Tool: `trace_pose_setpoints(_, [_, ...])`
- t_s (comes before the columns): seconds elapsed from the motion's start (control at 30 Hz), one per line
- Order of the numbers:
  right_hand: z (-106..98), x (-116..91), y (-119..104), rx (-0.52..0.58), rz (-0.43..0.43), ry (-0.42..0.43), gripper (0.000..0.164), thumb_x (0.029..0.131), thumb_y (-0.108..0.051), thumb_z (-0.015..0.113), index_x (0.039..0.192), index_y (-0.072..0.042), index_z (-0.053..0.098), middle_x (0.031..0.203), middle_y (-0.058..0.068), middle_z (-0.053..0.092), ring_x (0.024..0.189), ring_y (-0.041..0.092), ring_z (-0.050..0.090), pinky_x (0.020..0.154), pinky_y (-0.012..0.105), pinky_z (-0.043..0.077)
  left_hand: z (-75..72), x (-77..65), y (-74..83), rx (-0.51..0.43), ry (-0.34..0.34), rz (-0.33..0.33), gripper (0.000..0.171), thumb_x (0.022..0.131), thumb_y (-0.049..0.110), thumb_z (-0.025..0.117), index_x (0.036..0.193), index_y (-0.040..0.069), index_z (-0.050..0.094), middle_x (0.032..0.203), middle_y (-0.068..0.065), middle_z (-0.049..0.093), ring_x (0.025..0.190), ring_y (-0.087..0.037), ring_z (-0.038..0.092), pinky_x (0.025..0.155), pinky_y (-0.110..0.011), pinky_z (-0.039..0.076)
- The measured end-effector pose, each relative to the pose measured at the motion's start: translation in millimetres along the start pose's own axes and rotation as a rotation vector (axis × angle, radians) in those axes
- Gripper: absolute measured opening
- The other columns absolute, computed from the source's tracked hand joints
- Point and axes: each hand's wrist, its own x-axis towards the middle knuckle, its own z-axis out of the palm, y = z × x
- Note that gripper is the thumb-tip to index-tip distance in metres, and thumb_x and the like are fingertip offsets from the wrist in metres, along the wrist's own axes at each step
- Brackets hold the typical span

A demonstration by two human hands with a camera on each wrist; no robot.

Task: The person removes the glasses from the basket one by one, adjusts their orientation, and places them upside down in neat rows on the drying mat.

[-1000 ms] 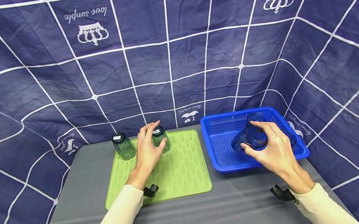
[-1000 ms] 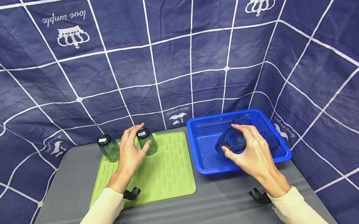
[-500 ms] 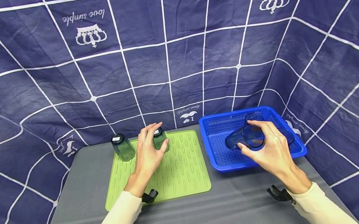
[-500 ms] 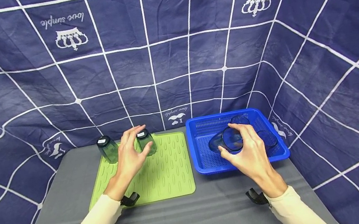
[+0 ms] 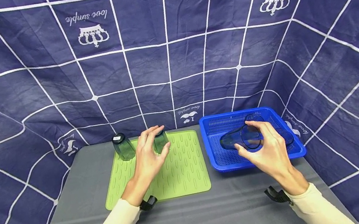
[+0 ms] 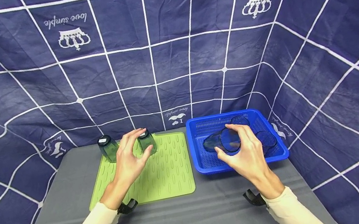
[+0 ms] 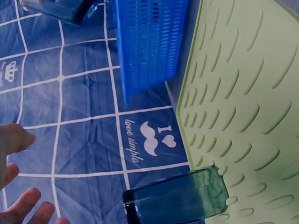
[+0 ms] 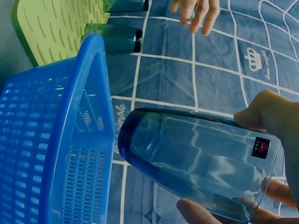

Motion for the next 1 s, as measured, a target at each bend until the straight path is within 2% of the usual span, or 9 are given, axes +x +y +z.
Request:
trace_pose_setpoints(0.13, [1,-1,-4,0.014,-0.002,0.007,0.078,0.070,-0.023,0.106,0.140,-0.004,0.078,0.126,0.019,0.080,0.112,0.036,0.077,0.101,0.005,0.044,-4.7,-3.3,7.4,-0.015,0.005,0.015,0.062,0.095,0.011,0.095,0.153,0.014,0.074,0.154,-0.018,0.070,0.142,-0.045,0.068,0.120,-0.062,0.055])
trace_pose_setpoints(0.33, [3,-2,-13,0.075,0.004,-0.012,0.077,0.071,-0.016,0.107,0.141,-0.004,0.077,0.126,0.017,0.079,0.112,0.030,0.077,0.089,0.001,0.056,-11.5,-7.1,19.9,-0.032,0.007,0.043,0.061,0.096,0.012,0.094,0.154,0.014,0.073,0.155,-0.017,0.070,0.143,-0.044,0.068,0.121,-0.062,0.055])
trace_pose_setpoints(0.53, [5,-2,-20,0.094,-0.005,-0.020,0.077,0.071,-0.016,0.108,0.141,-0.004,0.077,0.125,0.016,0.079,0.112,0.029,0.077,0.088,0.003,0.058,-14.7,-8.9,29.0,-0.033,0.033,0.107,0.061,0.094,0.011,0.094,0.152,0.013,0.075,0.152,-0.018,0.072,0.141,-0.044,0.069,0.119,-0.062,0.055])
trace_pose_setpoints(0.83, [6,-3,-27,0.193,0.020,-0.038,0.077,0.072,-0.007,0.108,0.141,-0.002,0.075,0.126,0.016,0.077,0.113,0.025,0.077,0.081,0.014,0.066,-15.1,-12.5,39.1,-0.055,0.049,0.140,0.061,0.094,0.011,0.093,0.152,0.016,0.075,0.151,-0.016,0.073,0.141,-0.041,0.070,0.120,-0.060,0.055])
trace_pose_setpoints(1.0, [8,-4,-33,0.248,0.034,-0.051,0.076,0.073,-0.004,0.108,0.140,-0.002,0.074,0.127,0.015,0.077,0.114,0.025,0.078,0.080,0.019,0.068,-16.4,-14.1,45.6,-0.071,0.027,0.143,0.060,0.096,0.014,0.093,0.153,0.016,0.074,0.153,-0.015,0.073,0.146,-0.039,0.068,0.125,-0.056,0.053])
